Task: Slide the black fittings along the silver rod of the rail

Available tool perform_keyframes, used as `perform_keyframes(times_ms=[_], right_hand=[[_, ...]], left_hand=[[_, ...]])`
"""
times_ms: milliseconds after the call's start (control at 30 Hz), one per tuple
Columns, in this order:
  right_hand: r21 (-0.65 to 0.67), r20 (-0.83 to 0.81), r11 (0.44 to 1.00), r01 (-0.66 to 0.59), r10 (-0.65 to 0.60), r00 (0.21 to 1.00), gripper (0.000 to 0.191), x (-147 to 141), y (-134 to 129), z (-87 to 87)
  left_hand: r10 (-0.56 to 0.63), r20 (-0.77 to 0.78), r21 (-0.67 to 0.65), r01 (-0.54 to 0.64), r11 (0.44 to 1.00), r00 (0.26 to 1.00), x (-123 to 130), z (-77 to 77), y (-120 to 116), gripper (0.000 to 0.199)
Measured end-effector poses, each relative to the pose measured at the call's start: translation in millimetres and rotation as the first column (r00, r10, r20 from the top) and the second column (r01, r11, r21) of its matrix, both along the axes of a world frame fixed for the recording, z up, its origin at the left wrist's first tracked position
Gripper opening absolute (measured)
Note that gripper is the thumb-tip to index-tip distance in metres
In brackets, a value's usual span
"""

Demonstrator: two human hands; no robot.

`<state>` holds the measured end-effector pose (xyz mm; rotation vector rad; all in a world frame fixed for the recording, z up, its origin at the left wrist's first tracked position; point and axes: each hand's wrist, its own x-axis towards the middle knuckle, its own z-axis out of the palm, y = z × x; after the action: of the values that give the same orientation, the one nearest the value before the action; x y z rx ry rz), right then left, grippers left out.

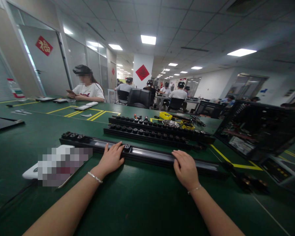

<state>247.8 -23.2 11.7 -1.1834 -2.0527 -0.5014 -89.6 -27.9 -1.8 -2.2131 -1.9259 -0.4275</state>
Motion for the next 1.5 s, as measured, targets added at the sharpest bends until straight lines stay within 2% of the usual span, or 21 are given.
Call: perform_keyframes(times_ms=[133,300,400,567,1033,1500], right_hand=[[-0.149,0.028,0.976,-0.156,0.162,0.986,0.034,-58,-1,-2.2],[-0.363,-0.001,0.916,-0.171,0.183,0.983,0.039,-126,5,-3.6],[-0.414,0.052,0.9,-0.138,0.175,0.983,0.04,-149,6,-4.3],[-0.388,0.138,0.913,-0.123,0.189,0.972,0.043,-153,3,-7.2],[-0.43,0.184,0.901,-0.059,0.152,0.971,0.046,-152,0,-2.9],[-0.416,0.205,0.907,-0.06,0.158,0.966,0.046,-152,0,-2.3]], left_hand=[[-0.037,0.011,0.021,0.037,0.999,0.999,1,-1.2,-1,0.053],[-0.036,0.023,0.026,0.036,0.999,0.999,-1,-1.5,0,0.054],[-0.038,0.025,0.02,0.038,0.999,0.999,-2,-2.0,1,0.054],[-0.028,0.034,0.01,0.027,1.0,0.999,-1,-2.3,3,0.055],[-0.023,0.049,-0.018,0.023,1.0,0.999,-1,0.7,2,0.054],[-0.026,0.017,0.024,0.026,0.999,1.0,1,-4.9,2,0.061]])
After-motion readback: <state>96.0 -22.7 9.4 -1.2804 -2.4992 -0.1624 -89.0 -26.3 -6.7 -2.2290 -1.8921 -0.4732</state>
